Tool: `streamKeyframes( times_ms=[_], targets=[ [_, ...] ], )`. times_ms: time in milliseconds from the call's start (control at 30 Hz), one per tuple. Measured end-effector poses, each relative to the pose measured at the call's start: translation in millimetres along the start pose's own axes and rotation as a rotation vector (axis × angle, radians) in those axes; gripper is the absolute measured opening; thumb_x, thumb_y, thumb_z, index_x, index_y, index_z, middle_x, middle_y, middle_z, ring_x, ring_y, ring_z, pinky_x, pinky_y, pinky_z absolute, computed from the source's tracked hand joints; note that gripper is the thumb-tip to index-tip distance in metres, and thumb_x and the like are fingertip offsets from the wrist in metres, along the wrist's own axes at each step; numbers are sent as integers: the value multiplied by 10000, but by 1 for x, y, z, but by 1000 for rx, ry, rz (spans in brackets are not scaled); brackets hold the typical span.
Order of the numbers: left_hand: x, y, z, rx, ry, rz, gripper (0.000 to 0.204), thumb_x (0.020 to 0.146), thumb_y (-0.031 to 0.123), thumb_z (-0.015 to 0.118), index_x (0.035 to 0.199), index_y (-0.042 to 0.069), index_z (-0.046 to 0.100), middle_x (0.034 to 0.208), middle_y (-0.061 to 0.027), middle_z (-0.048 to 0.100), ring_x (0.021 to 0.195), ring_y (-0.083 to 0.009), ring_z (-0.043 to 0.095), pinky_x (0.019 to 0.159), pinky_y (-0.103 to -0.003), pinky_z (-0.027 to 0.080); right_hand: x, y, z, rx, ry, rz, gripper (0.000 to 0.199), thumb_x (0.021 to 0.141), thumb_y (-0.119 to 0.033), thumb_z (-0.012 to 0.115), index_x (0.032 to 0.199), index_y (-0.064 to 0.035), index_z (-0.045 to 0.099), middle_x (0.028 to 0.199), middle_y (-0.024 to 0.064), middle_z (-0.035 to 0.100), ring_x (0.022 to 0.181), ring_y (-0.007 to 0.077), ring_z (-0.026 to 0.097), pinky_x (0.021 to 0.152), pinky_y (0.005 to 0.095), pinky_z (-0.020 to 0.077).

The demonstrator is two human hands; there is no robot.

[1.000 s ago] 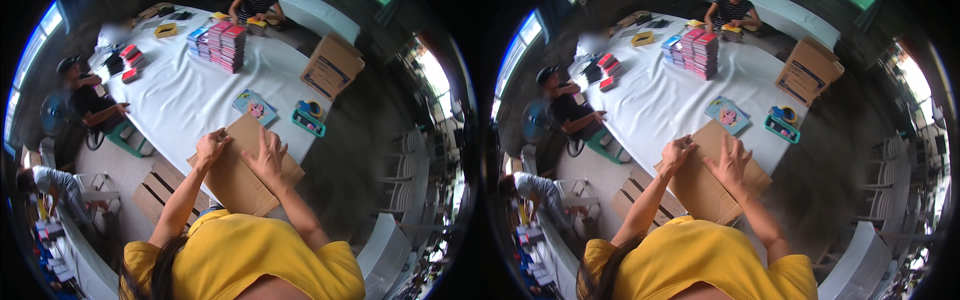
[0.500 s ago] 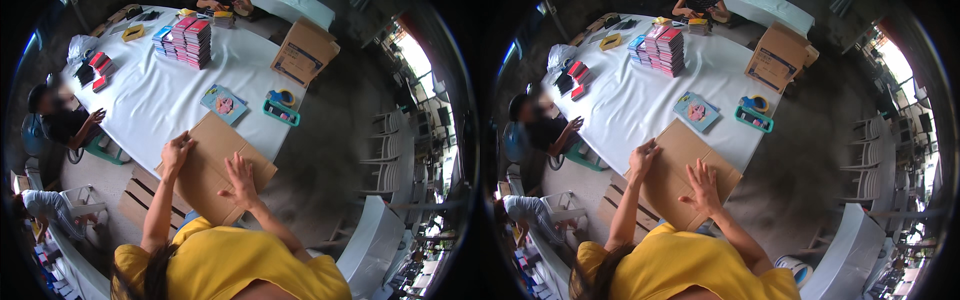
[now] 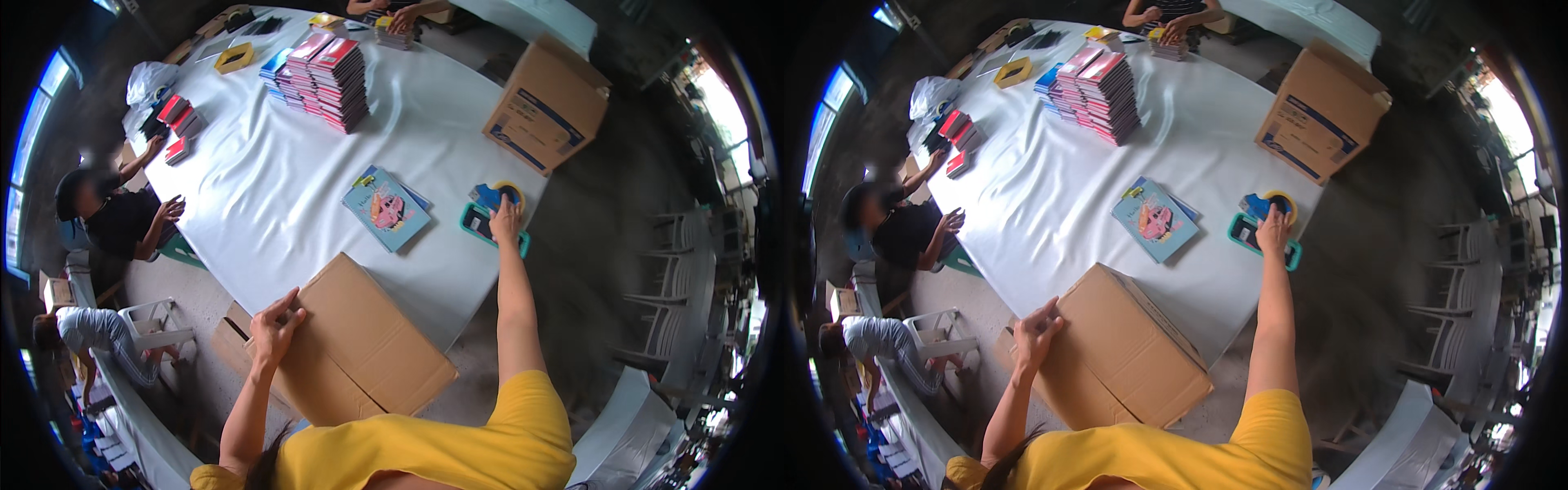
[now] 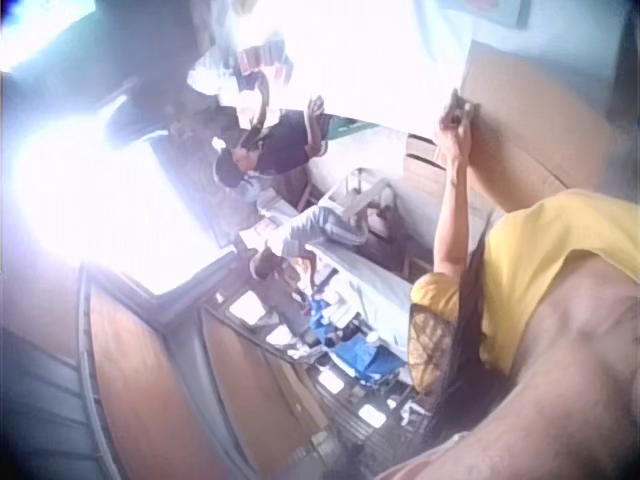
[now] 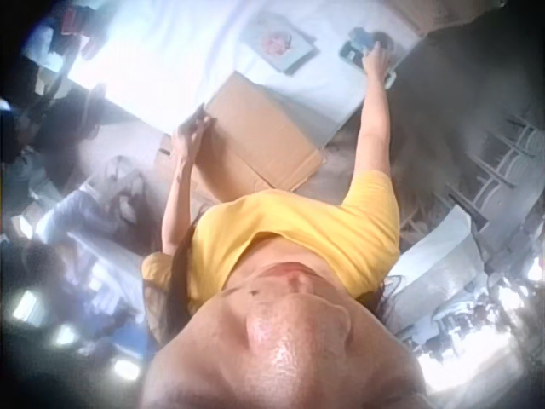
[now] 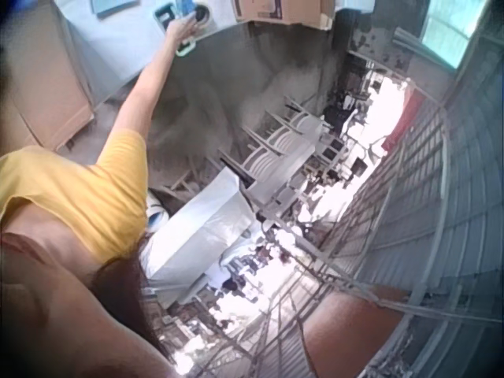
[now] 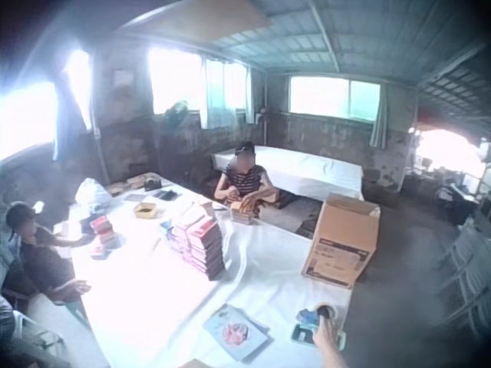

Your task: The person places stacks of notebooks into a cardboard box, seals the box with tape, and uses a pen to write on the side of the box.

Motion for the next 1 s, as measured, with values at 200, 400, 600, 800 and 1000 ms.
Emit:
streamKeyframes(
  times_ms=[200, 400, 600, 800, 1000],
  targets=[
    [6, -3, 6, -40, 39, 111, 446, 754, 167, 766, 1192, 182, 680, 1023, -78, 718, 641, -98, 564, 656, -252, 489, 56, 4, 33, -186, -368, 152, 732, 896, -207, 541, 1507, -109, 152, 1369, 182, 486, 1341, 377, 370, 1091, 668, 174],
    [1, -2, 1, -23, 5, 36, 438, 773, 191, 755, 1202, 166, 668, 1050, -101, 705, 719, -141, 634, 709, -279, 518, 59, 4, 29, -216, -393, 27, 778, 883, -147, 575, 1516, -181, 125, 1332, 145, 506, 1217, 336, 516, 1077, 691, 192],
    [-2, 0, -7, 26, 49, 129, 407, 804, 298, 739, 1199, 227, 671, 1019, -77, 709, 777, -219, 675, 721, -324, 536, 46, 2, -20, -348, -65, -198, 779, 859, -22, 536, 1515, -266, 195, 1127, 200, 574, 1110, 306, 561, 1052, 617, 286],
    [-4, -7, -7, 43, 16, 122, 406, 824, 391, 694, 1200, 239, 670, 964, -81, 711, 805, -253, 676, 729, -355, 527, 4, -28, -150, 312, 306, -259, 602, 895, -19, 493, 1447, -229, 377, 1149, 252, 546, 1021, 418, 572, 857, 470, 465],
    [-7, -26, -3, 43, 54, 200, 443, 844, 426, 648, 1221, 192, 653, 858, -119, 693, 792, -318, 654, 706, -404, 492, -182, -73, -274, 1584, -36, -80, 568, 933, -474, 524, 1302, -45, 464, 1182, 119, 566, 1076, 212, 592, 889, 360, 519]
  ],
)
Point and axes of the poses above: each hand's wrist, its own x-axis towards the middle knuckle, its own z-axis out of the palm, y = z × x, the point moved 1 cm from there along x, towards the middle knuckle
